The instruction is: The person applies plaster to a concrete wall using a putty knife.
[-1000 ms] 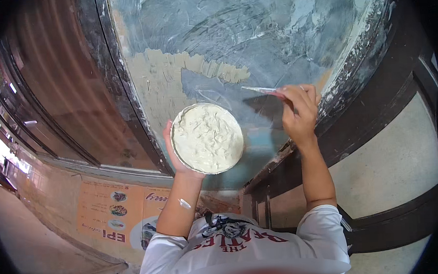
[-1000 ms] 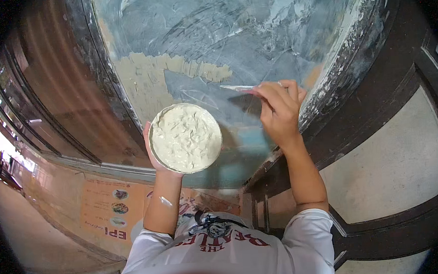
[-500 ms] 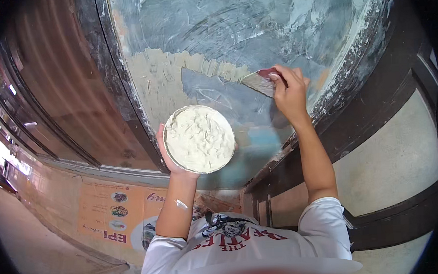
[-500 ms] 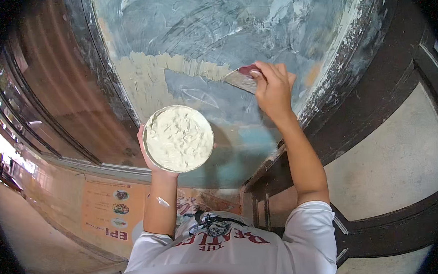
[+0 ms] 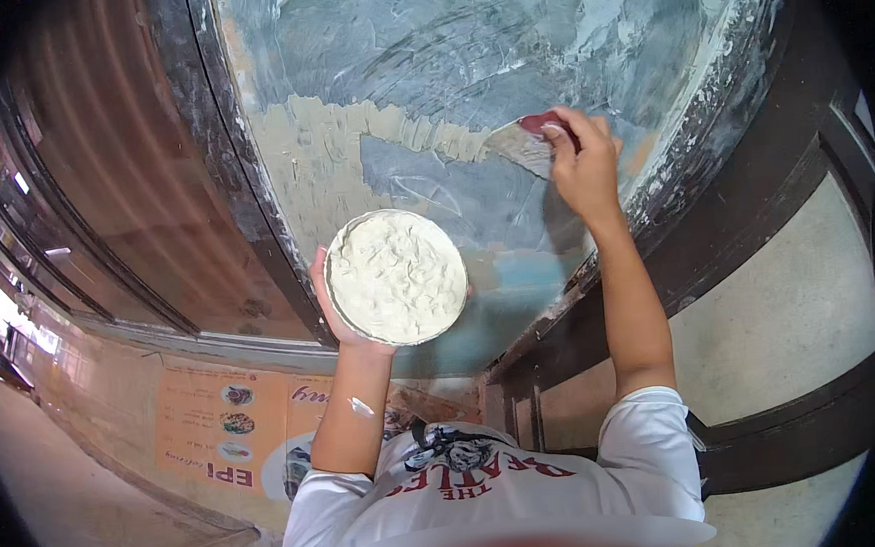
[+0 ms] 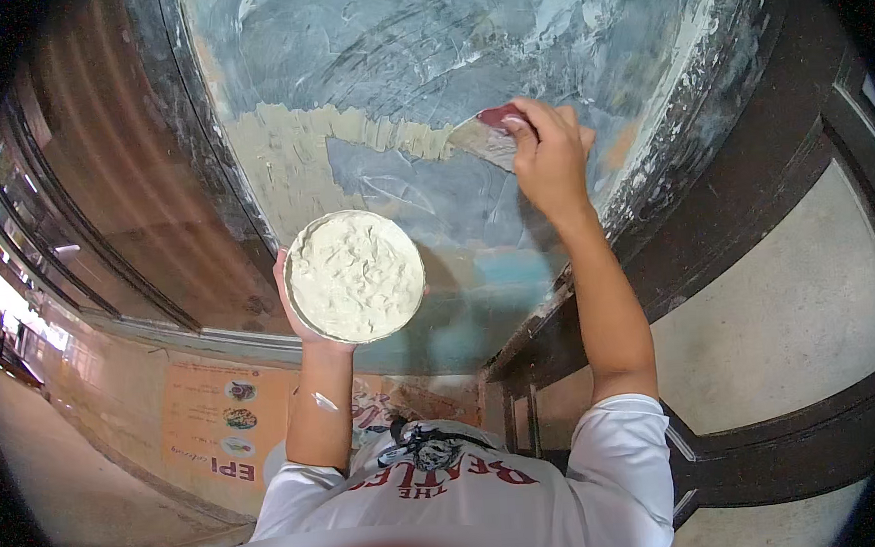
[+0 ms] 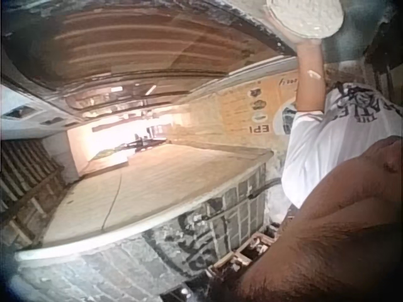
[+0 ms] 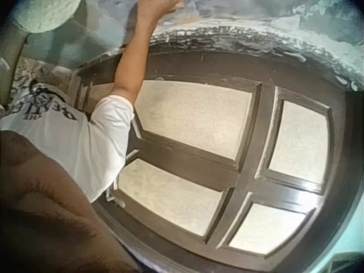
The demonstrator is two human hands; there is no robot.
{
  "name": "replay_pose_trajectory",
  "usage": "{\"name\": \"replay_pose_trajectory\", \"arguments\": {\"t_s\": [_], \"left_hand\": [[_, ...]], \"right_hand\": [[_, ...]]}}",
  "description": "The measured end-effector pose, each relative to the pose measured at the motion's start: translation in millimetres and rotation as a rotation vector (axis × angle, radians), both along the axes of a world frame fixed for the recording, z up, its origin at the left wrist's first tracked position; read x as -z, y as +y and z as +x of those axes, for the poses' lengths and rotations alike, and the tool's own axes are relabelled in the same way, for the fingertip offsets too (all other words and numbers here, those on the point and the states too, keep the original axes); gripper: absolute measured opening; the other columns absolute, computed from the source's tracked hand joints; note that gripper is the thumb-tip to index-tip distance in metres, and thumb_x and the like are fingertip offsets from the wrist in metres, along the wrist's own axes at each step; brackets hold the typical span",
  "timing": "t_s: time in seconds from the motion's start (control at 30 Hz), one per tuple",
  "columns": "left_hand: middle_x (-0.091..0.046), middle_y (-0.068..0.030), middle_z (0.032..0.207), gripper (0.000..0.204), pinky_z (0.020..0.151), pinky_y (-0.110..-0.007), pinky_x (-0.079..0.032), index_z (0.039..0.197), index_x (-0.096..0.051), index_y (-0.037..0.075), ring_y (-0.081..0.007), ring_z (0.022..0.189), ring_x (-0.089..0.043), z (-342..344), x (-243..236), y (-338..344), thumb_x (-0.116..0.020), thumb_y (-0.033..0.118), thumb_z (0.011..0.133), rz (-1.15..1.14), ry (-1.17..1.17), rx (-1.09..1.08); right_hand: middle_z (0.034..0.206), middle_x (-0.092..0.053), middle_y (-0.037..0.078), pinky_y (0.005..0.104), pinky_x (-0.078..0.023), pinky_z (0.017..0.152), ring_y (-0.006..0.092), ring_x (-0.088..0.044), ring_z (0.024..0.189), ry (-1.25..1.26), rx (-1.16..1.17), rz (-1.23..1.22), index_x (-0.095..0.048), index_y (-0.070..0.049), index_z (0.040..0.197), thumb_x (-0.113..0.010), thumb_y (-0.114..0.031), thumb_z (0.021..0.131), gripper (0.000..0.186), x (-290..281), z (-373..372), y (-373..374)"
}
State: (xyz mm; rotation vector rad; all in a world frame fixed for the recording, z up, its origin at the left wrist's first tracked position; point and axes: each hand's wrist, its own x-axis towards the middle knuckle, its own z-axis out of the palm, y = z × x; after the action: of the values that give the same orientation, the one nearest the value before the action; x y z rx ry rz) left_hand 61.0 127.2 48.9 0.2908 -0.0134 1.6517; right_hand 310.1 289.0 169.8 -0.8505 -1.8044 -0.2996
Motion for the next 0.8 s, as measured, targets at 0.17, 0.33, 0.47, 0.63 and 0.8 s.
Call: {"name": "replay_pose_trajectory", "arguments": {"t_s": [0.17, 0.33, 0.47, 0.63, 0.8], "left_hand": [[-0.051, -0.0201, 0.150, 0.080, 0.109, -0.064, -0.043, 0.148, -0.049, 0.005, -0.0432, 0.132, -0.054, -1.3, 1.4, 1.6, -0.038, 0.067, 0.098, -0.032, -0.046, -0.028], [-0.053, -0.0201, 0.149, 0.080, 0.110, -0.061, -0.043, 0.148, -0.050, 0.004, -0.0427, 0.132, -0.054, -3.5, 3.4, -1.0, -0.038, 0.066, 0.098, 0.011, -0.003, -0.005], [-0.054, -0.0198, 0.148, 0.078, 0.110, -0.059, -0.044, 0.147, -0.051, 0.004, -0.0419, 0.131, -0.055, -4.9, -2.0, -4.6, -0.038, 0.065, 0.099, 0.083, -0.039, 0.022], [-0.051, -0.0189, 0.150, 0.078, 0.107, -0.068, -0.042, 0.148, -0.050, 0.008, -0.0440, 0.132, -0.053, -7.4, 1.9, -1.4, -0.039, 0.066, 0.097, -0.015, 0.042, -0.037], [-0.058, -0.0185, 0.144, 0.077, 0.108, -0.056, -0.046, 0.144, -0.054, 0.005, -0.0400, 0.128, -0.058, -5.5, -6.1, -8.9, -0.038, 0.064, 0.097, 0.074, 0.012, 0.006]], "right_hand": [[0.108, -0.075, 0.000, 0.0411, -0.033, 0.092, 0.0239, -0.060, 0.100, 0.005, -0.029, -0.081, -0.073, -0.012, 0.111, -0.070, -0.016, 0.092, 0.020, 10.8, 1.1, -8.5], [0.104, -0.075, 0.003, 0.0405, -0.034, 0.092, 0.0248, -0.061, 0.098, -0.029, 0.021, -0.027, -0.073, -0.012, 0.113, -0.069, -0.017, 0.093, 0.021, -2.3, -2.7, -6.8], [0.102, -0.075, 0.006, 0.0409, -0.035, 0.092, 0.0256, -0.062, 0.097, 0.078, -0.034, -0.077, -0.074, -0.012, 0.111, -0.070, -0.016, 0.093, 0.019, 1.7, 4.7, -4.4], [0.101, -0.074, 0.006, 0.0398, -0.034, 0.092, 0.0259, -0.062, 0.096, -0.066, 0.048, -0.019, -0.073, -0.011, 0.109, -0.071, -0.014, 0.091, 0.018, 9.8, -1.0, -9.0], [0.100, -0.073, 0.005, 0.0402, -0.033, 0.093, 0.0265, -0.061, 0.096, 0.132, -0.033, -0.077, -0.073, -0.012, 0.111, -0.070, -0.016, 0.092, 0.019, -4.5, 14.9, 3.6]]}}
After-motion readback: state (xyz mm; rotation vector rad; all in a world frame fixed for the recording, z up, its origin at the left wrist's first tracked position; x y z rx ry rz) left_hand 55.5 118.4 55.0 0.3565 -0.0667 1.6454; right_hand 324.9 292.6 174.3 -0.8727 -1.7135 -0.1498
